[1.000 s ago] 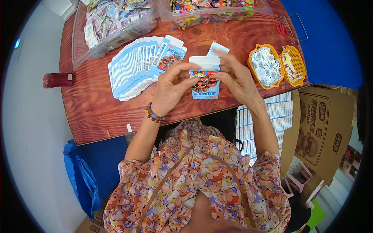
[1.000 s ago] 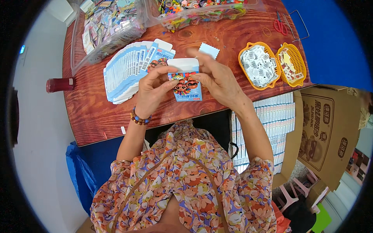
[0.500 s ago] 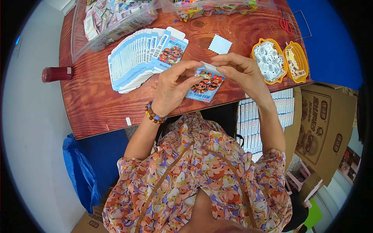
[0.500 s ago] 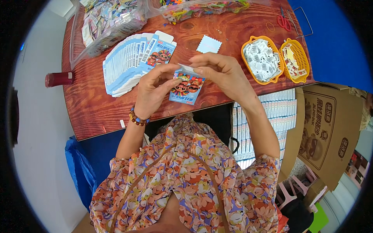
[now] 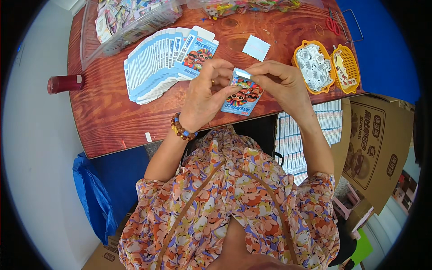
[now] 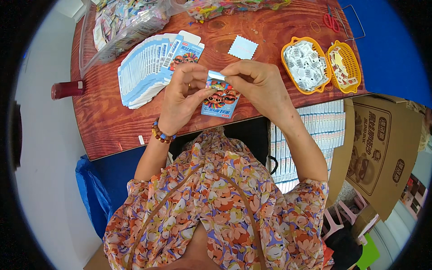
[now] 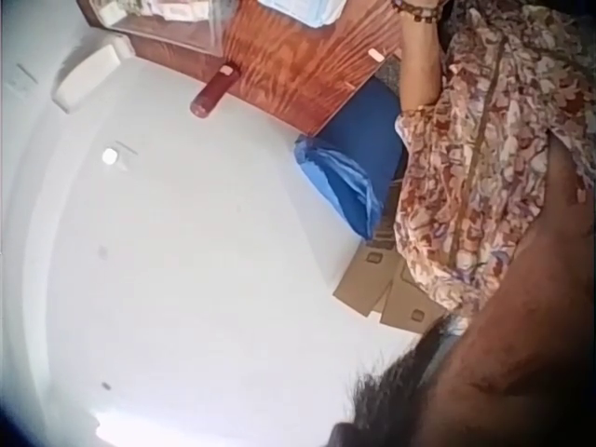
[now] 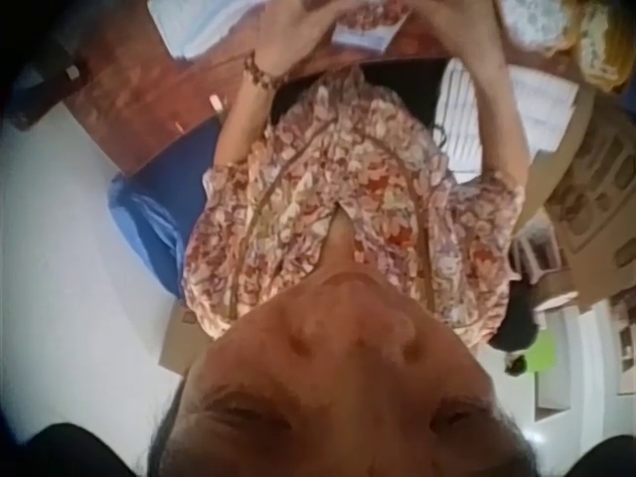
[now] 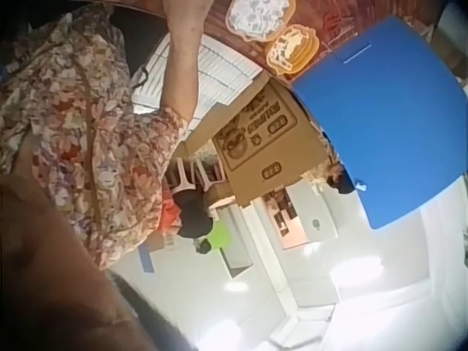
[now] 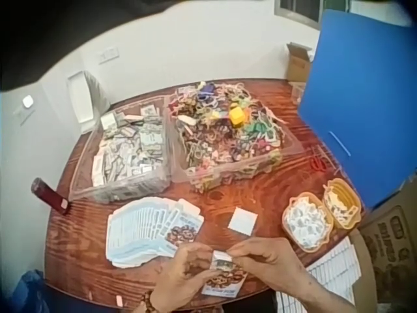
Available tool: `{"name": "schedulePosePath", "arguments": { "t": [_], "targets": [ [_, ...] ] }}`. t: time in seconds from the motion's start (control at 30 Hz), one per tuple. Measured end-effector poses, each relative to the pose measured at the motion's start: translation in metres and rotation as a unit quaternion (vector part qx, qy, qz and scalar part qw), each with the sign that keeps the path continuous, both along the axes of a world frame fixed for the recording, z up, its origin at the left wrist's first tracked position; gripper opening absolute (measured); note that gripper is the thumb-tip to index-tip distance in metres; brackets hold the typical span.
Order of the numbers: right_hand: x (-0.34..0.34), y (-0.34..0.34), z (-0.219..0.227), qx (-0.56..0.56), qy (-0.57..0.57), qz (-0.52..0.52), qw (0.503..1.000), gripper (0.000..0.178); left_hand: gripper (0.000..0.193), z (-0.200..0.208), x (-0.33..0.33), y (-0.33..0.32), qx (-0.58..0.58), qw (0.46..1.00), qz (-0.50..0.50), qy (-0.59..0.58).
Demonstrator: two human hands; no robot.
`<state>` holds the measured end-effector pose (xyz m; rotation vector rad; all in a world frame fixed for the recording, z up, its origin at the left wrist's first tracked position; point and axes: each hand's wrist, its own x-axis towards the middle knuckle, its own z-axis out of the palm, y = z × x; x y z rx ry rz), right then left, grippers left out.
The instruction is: Packing small items and packets into individual plastic bags at a workbench.
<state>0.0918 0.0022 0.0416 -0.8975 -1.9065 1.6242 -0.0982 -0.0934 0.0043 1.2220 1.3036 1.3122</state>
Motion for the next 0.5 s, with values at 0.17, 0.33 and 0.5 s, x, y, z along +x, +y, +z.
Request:
{"name": "schedulePosePath", "arguments": {
  "t": [0.17, 0.33, 0.5],
  "targets": [
    [0.001, 0.003, 0.002, 0.083, -0.042, 0.021, 0.995, 0.016, 0.043, -0.002, 0.002, 0.002, -0.006, 1.0, 0.004, -0.024],
    [0.003, 0.004, 0.0, 0.145, -0.039, 0.04, 0.988, 0.016, 0.041, -0.007, 0.007, 0.001, -0.012, 0.998, 0.016, -0.061],
    [0.014, 0.006, -0.005, 0.166, -0.011, 0.076, 0.983, 0.018, 0.042, -0.008, 0.006, -0.002, -0.029, 0.997, -0.008, -0.066]
  ]
}}
